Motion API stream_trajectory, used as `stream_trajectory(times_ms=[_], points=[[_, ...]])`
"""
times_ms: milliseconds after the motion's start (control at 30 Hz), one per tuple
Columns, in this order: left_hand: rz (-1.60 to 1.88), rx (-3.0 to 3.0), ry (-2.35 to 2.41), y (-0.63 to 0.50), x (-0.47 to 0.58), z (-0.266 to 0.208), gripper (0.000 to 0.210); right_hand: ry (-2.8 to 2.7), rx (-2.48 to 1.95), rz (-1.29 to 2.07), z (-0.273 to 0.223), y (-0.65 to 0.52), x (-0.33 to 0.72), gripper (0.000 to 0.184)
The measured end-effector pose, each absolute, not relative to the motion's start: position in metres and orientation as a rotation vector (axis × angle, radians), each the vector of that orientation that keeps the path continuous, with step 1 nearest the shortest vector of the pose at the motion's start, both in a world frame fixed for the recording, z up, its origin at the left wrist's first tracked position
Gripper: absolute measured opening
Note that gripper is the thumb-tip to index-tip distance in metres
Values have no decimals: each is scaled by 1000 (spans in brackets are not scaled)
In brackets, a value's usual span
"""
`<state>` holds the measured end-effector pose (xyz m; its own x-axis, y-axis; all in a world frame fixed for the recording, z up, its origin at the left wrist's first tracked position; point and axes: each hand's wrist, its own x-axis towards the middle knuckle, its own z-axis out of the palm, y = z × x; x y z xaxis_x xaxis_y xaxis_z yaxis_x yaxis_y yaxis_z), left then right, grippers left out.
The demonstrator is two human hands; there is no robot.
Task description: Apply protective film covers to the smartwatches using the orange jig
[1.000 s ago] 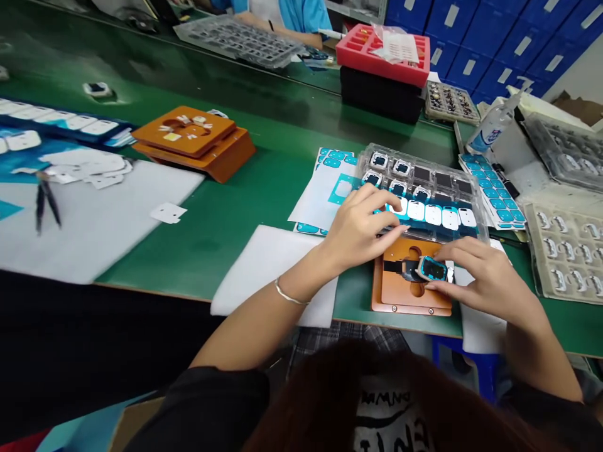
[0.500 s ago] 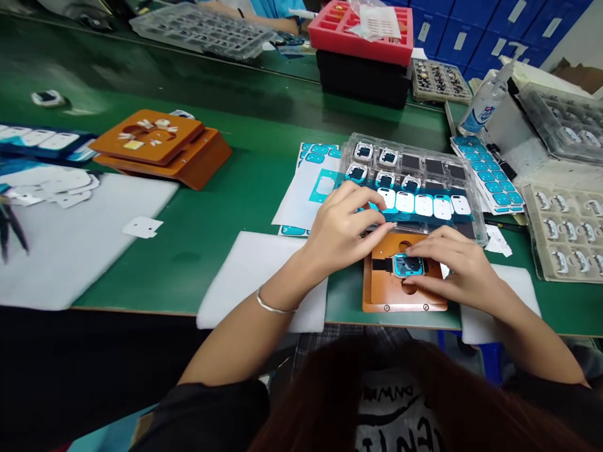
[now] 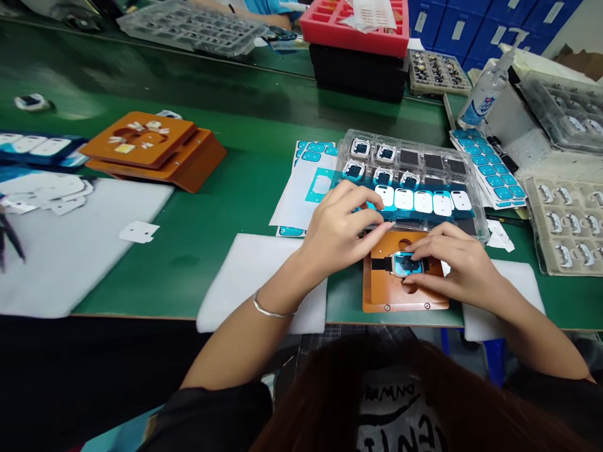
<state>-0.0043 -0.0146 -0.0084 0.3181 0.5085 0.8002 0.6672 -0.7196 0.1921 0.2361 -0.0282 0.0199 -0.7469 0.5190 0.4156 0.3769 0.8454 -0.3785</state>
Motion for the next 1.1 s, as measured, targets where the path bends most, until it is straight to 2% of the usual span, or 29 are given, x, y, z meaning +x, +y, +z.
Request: stream_trajectory(times_ms=[200,367,500,700,900,1100], points=[[-1420,-2612,-1035,-21,-6,2,16,-2418,-620,328,26,-30,234,21],[-1651,-2941,-748,-34,0,14,48,-2156,-650,372,33,-43,231,28],[-1796,-2956,-855,-40,5,14,42,-2095,-644,348,35,-52,227,34],[-1949,-2970,-1007,-44,6,13,40,-2190,-649,211,43,-52,225,18],[-2026,-3000,-1030,-47,7,13,44,-2219,-656,209,49,-55,224,23],[-2032,-3003,-919,-44,8,14,46,-2281,-612,163,51,-58,227,17]])
